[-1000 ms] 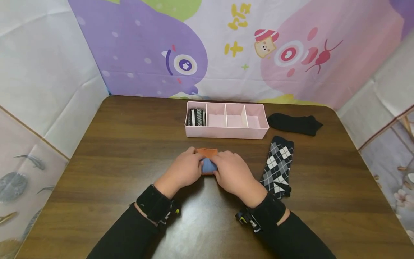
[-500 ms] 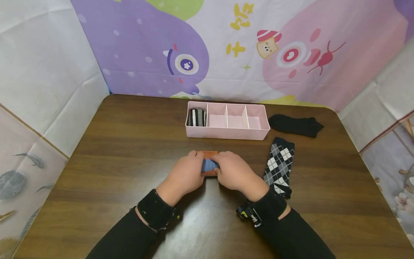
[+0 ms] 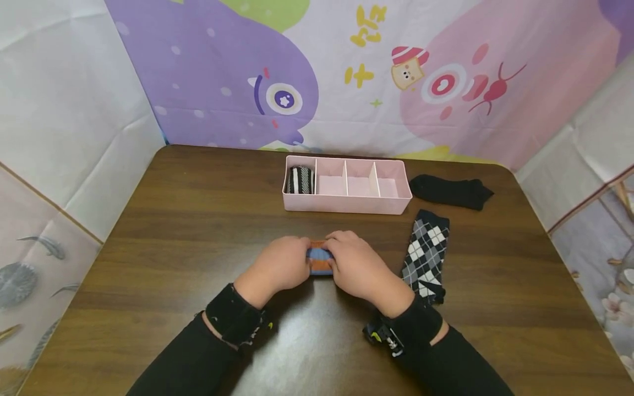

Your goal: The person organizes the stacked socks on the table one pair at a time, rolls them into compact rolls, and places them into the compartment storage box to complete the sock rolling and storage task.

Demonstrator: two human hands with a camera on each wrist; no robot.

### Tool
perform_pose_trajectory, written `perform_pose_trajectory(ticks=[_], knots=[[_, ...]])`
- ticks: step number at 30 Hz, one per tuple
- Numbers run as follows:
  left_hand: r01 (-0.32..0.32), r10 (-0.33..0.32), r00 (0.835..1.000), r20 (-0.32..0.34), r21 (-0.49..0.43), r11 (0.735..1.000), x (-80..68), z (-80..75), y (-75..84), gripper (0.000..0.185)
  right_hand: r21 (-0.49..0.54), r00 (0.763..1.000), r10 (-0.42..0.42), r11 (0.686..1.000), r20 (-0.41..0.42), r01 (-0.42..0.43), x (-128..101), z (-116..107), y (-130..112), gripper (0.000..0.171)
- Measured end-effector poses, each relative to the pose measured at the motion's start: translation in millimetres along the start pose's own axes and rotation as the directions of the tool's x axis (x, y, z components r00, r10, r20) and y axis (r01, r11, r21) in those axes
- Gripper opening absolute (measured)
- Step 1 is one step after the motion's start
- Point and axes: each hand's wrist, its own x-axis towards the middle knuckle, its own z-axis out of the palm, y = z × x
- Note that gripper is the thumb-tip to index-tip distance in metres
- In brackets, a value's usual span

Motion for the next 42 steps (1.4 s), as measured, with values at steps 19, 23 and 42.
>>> perform_pose_trajectory(ticks=[19, 23, 42], knots=[[-0.035, 0.035, 0.999, -0.004, -0.021, 0.999, -13.7, -0.1, -2.2, 0.02, -0.026, 0.998, -0.047, 0.998, 0.044, 0.048, -8, 4, -13, 0.036], [-0.093, 0.108, 0.989, -0.099, 0.142, 0.985, -23.7, 1.8, 6.1, 0.036, 0.029, 0.997, -0.032, 0.999, 0.065, 0.03, -6, 3, -10, 0.036], [-0.059, 0.058, 0.997, 0.041, 0.027, 0.998, -12.8, 2.2, 1.8, 0.025, -0.061, 0.996, -0.087, 0.994, -0.001, 0.087, -11, 7, -15, 0.04]])
